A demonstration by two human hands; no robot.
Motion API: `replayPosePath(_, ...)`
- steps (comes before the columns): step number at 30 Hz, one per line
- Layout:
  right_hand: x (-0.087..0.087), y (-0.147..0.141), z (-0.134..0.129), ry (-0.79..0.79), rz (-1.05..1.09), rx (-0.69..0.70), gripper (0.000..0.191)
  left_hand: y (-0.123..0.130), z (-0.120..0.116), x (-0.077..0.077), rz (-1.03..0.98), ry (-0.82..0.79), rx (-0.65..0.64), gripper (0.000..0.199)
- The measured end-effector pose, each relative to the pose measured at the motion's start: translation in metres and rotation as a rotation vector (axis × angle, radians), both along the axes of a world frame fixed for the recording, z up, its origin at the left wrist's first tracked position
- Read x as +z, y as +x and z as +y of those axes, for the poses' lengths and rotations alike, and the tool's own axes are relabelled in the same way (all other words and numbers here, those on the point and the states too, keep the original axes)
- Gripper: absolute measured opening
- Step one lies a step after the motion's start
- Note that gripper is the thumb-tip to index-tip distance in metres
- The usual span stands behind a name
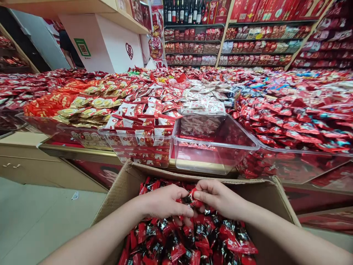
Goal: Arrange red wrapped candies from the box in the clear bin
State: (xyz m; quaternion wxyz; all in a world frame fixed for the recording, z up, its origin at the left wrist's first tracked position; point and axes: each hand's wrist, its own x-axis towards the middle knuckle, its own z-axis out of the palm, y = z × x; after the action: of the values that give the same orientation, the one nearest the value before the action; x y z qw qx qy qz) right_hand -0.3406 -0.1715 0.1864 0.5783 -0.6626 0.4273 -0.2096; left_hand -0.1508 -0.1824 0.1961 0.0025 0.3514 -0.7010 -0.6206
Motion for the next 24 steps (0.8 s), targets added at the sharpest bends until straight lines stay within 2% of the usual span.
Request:
replayPosePath(4,0.003,0.002,0.001,0.072,-0.133,-0.026,0.033,0.004,-0.003,0.008,0.210,0.338,0.045,0.032)
replayPosePath(7,0.007,0.003,0.002,0.028,-0.170,-0.043,0.032,0.008,-0.004,0.012,0.268,0.374,0.053,0.029)
replayPosePath(9,0.010,0.003,0.004,-0.118,-0.101,-0.061,0.030,0.009,-0.004,0.014,0.282,0.354,0.076,0.027)
replayPosePath(11,0.014,0.002,0.005,-0.335,-0.005,-0.071,0.028,0.009,-0.004,0.014,0.287,0.371,0.100,0.027)
replayPosePath(15,0.019,-0.004,0.005,-0.688,-0.013,-0.078,0.017,0.008,-0.005,0.017,0.361,0.518,0.164,0.042)
replayPosePath(17,0.020,-0.006,0.006,-0.808,-0.070,-0.060,0.013,0.008,-0.006,0.020,0.390,0.518,0.217,0.042)
replayPosePath(19,0.020,-0.008,0.007,-0.898,-0.082,-0.037,0.016,0.009,-0.006,0.023,0.392,0.443,0.290,0.039)
replayPosePath(22,0.018,-0.009,0.008,-0.988,-0.034,-0.036,0.019,0.009,-0.006,0.026,0.383,0.317,0.388,0.044)
replayPosePath(24,0.017,-0.009,0.008,-1.049,0.003,-0.045,0.018,0.008,-0.005,0.025,0.390,0.291,0.436,0.046)
